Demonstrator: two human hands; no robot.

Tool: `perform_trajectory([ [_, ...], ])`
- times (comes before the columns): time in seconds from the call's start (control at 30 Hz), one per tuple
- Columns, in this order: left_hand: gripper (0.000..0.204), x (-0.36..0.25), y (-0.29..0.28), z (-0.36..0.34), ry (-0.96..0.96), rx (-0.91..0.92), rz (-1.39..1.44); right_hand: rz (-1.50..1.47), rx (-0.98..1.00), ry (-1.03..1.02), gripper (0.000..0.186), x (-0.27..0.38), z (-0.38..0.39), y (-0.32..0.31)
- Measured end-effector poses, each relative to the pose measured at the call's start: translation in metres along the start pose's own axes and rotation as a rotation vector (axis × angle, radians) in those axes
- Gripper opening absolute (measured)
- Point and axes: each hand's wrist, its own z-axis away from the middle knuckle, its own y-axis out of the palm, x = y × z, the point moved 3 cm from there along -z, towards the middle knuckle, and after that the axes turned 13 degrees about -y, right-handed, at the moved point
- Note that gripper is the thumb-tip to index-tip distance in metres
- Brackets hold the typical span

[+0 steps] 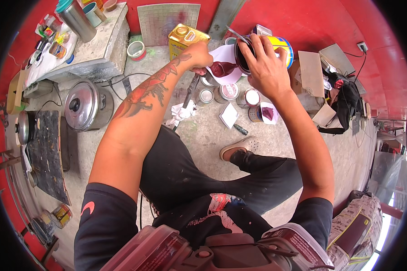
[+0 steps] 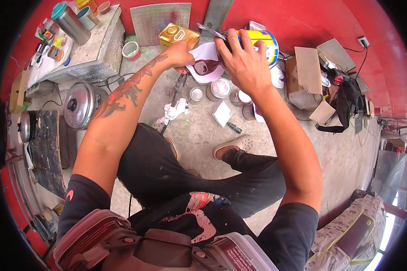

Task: Mix different colors of automotive paint and additives in a container.

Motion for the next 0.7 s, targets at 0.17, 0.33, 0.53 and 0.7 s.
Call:
perform_trajectory([
  [0.17, 0.026, 0.0016, 0.0002, -0.0040, -0.009, 0.003, -0.025, 0.021, 0.029, -0.012, 0.052, 0.0008, -0.0010, 0.0004],
  [0.33, 0.025, 0.0025, 0.0004, -0.0044, -0.004, 0.002, -0.012, 0.030, 0.048, -0.017, 0.053, 0.0019, -0.0011, -0.0001],
  [0.53, 0.025, 0.0018, 0.0001, -0.0020, 0.003, -0.004, -0.006, 0.035, 0.040, -0.020, 0.053, 0.0018, -0.0009, 0.0003],
  [0.7, 0.024, 0.0027, -0.0008, -0.0023, -0.006, 0.003, -0.002, 0.031, 0.023, -0.031, 0.051, 0.0022, -0.0022, -0.0001],
])
